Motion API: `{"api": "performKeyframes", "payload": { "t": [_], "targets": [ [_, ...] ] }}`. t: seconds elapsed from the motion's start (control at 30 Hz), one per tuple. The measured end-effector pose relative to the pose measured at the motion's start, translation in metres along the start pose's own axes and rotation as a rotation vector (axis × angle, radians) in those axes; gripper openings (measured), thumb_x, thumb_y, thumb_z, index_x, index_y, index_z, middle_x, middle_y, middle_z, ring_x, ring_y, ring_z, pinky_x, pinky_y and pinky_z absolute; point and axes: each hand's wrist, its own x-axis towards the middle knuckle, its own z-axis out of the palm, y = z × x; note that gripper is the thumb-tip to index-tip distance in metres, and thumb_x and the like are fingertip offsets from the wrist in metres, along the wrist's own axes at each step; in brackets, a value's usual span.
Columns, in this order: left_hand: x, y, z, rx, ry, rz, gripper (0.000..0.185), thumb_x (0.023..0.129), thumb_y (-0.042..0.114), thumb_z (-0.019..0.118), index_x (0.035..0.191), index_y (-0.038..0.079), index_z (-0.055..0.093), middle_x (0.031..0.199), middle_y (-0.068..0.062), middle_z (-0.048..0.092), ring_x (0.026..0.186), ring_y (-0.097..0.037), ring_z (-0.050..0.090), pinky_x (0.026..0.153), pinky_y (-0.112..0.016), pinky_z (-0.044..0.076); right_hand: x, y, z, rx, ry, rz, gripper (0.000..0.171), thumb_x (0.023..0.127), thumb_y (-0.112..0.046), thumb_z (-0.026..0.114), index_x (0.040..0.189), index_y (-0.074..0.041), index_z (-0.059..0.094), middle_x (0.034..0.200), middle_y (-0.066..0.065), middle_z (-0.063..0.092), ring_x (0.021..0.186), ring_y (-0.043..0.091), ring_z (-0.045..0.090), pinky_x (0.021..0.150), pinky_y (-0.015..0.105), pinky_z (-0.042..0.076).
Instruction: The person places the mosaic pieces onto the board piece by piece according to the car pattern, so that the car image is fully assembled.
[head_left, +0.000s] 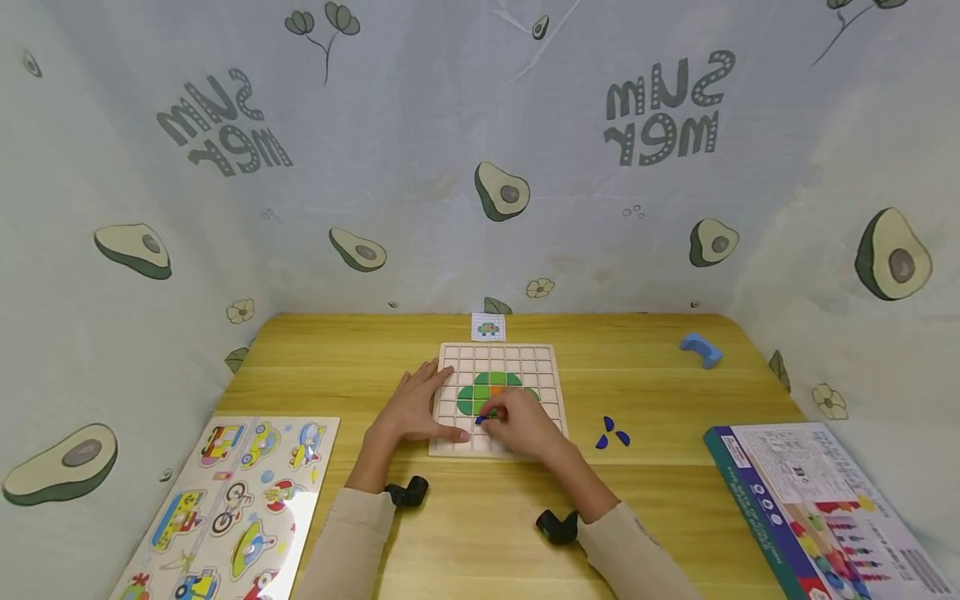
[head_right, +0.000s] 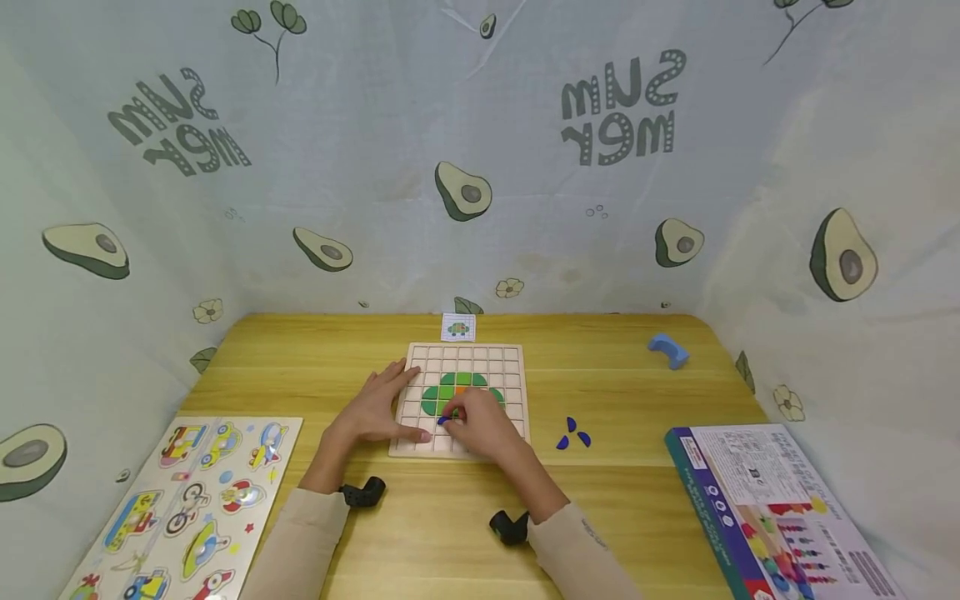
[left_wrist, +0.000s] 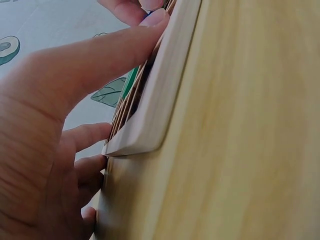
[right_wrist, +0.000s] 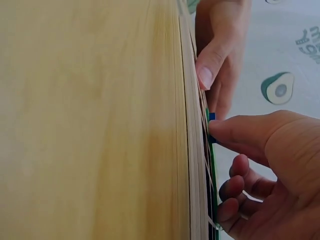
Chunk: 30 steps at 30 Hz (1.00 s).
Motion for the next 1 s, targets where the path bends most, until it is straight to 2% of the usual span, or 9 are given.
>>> {"api": "performKeyframes", "payload": {
  "t": [0.3,0.7,1.0],
  "targets": [
    [0.0,0.002,0.001,0.007,0.005,-0.008,0.121,0.067,0.069,0.085,0.163,0.016,0.032,0.173,-0.014,0.018,0.161,-0.033,0.014,0.131,-0.054,0.01,-0.002,0.0,0.001,-0.012,0.011,-0.005,0.004,0.087,-0.015,0.082,0.09,-0.013,0.08,0.068,-0.004,0.051,0.068,0.012,0.045,0.06,0.024,0.035],
    [-0.003,0.0,0.005,-0.005,0.013,0.002,0.122,0.066,0.07,0.085,0.162,0.014,0.034,0.172,-0.016,0.021,0.16,-0.036,0.016,0.13,-0.057,0.011,-0.005,-0.001,0.003,0.013,0.001,0.024,0.005,0.089,-0.016,0.081,0.089,-0.012,0.079,0.071,-0.003,0.052,0.068,0.012,0.048,0.059,0.023,0.037],
    [0.0,0.001,0.003,-0.01,0.001,0.001,0.122,0.067,0.07,0.085,0.163,0.016,0.033,0.173,-0.014,0.018,0.161,-0.034,0.013,0.131,-0.055,0.01,-0.014,0.011,-0.015,0.06,0.047,0.036,0.004,0.09,-0.014,0.08,0.093,-0.017,0.078,0.075,-0.004,0.054,0.069,0.012,0.048,0.06,0.023,0.04]
  ]
}}
